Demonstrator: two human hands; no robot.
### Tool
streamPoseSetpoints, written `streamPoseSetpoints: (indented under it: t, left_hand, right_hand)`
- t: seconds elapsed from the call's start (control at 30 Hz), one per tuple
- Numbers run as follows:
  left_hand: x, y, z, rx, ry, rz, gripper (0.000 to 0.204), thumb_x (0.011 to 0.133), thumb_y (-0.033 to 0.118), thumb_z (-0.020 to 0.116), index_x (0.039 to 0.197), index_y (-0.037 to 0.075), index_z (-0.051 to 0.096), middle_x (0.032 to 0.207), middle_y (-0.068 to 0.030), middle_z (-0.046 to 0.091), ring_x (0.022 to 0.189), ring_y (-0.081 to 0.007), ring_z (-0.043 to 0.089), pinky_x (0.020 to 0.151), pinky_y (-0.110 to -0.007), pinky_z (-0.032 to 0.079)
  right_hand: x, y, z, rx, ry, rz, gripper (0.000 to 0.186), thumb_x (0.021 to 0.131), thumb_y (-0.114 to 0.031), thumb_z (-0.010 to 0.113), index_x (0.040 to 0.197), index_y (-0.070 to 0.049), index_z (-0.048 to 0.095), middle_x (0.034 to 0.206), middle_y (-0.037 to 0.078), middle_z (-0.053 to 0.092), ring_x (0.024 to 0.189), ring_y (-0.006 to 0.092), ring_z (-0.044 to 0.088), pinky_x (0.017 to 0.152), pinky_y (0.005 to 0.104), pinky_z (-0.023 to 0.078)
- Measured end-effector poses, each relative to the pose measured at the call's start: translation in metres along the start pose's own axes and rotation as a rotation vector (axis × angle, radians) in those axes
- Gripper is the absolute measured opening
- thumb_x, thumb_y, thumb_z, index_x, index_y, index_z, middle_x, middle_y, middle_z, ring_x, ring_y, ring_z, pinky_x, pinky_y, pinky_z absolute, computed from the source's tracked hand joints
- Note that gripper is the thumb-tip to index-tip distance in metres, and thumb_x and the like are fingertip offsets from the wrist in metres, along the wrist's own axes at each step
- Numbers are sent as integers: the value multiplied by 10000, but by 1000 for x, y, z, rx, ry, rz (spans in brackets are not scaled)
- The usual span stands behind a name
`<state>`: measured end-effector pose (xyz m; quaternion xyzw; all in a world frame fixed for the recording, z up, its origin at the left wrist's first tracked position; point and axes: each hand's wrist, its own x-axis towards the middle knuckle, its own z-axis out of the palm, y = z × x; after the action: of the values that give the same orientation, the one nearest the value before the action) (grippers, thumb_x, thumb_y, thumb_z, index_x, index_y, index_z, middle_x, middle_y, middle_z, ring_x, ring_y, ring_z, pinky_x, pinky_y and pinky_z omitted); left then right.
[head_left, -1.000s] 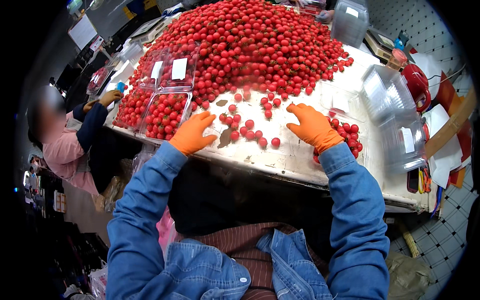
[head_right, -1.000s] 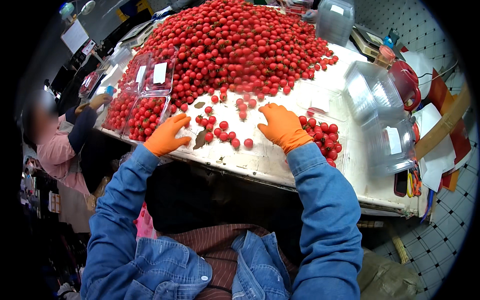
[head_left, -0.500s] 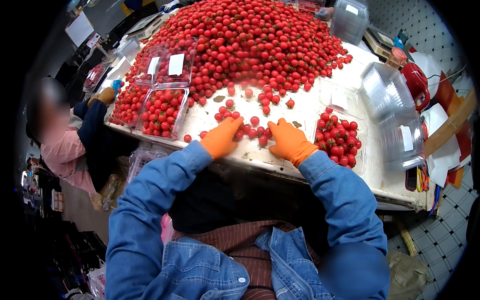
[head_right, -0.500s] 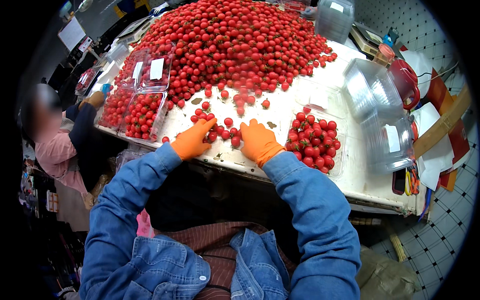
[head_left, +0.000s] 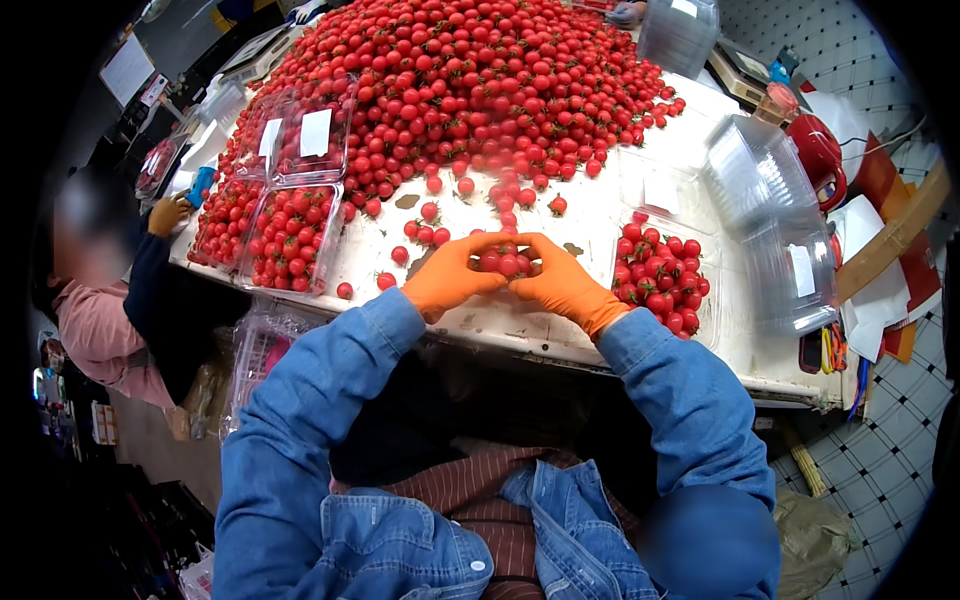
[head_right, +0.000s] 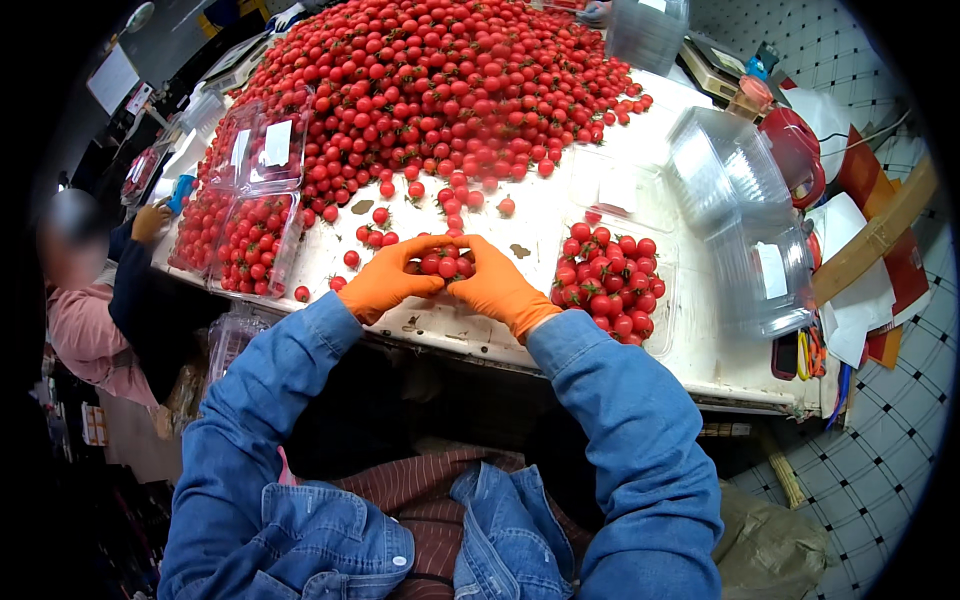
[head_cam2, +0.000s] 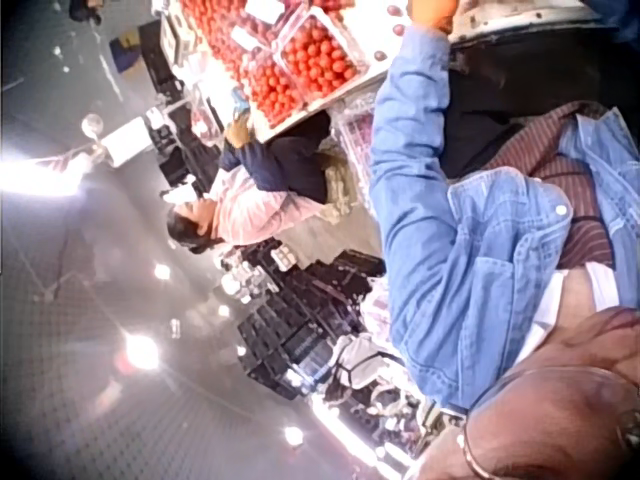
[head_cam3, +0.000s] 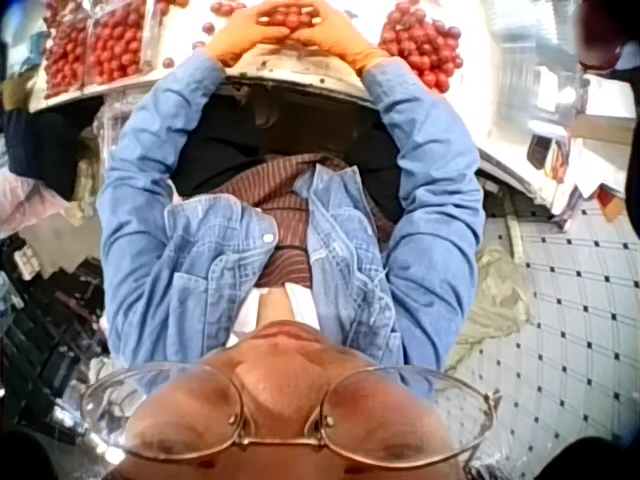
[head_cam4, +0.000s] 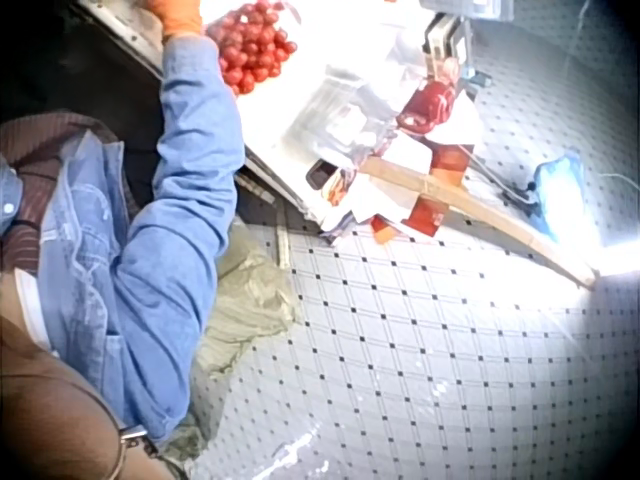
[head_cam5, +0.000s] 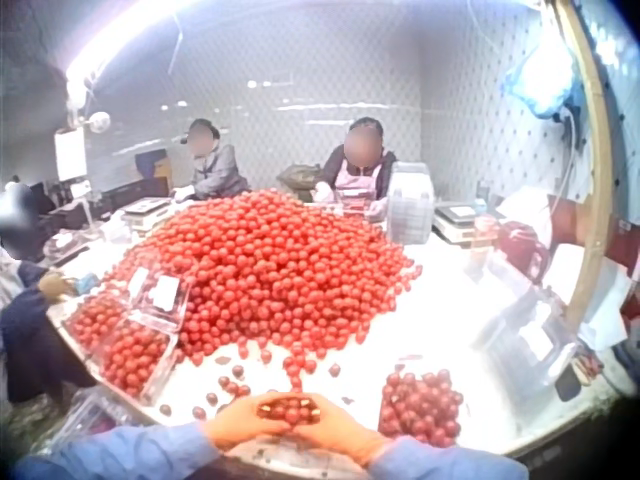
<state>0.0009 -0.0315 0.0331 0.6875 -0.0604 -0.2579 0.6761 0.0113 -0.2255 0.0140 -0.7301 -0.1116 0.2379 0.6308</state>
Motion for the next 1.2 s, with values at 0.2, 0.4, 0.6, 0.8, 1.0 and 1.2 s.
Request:
streamPoseSetpoints:
  t: [0.2,0.4,0.6,0.8,1.0,1.2]
  left_hand:
    - [-4,16,-5,-220,-32,-86,574,852,118,688,1375,91,453,1161,-43,600,968,-112,592,857,-288,514]
    - [-1,21,0,-291,-43,-124,546,871,163,690,1364,106,463,1121,2,597,877,-83,573,819,-268,502]
    - [3,16,-2,-389,-80,-134,535,874,160,687,1358,116,465,1127,11,587,1024,-106,576,872,-315,475]
    - [5,18,9,-467,-93,-150,550,867,123,684,1370,118,461,1112,34,568,1016,-98,581,851,-305,469]
    - [5,30,25,-502,-117,-165,543,860,117,687,1366,147,489,1040,-5,616,985,-127,607,815,-280,473]
    - [18,36,52,-315,-179,-130,532,866,114,678,1360,121,480,1070,-21,604,975,-139,603,776,-282,485]
  right_hand:
    - [-10,-24,-7,248,-12,21,620,745,-55,697,1321,-26,470,1150,111,585,965,189,607,797,293,520]
    - [-13,-16,4,-150,140,-248,594,743,-8,684,1304,-27,489,1156,131,566,973,229,604,823,299,509]
    - [-29,-21,1,-328,227,-441,626,749,67,636,1337,-51,459,1154,140,558,1018,258,599,856,316,505]
    - [-41,-20,-9,-246,215,-474,633,745,129,549,1338,-79,470,1143,119,575,1041,258,597,867,319,507]
    - [-55,-41,-52,-311,178,-455,467,780,32,606,1234,-75,580,1068,83,592,945,176,591,835,293,500]
    - [-95,-48,-148,-600,406,-197,454,755,-6,643,1205,-51,597,1087,109,629,959,199,612,863,307,500]
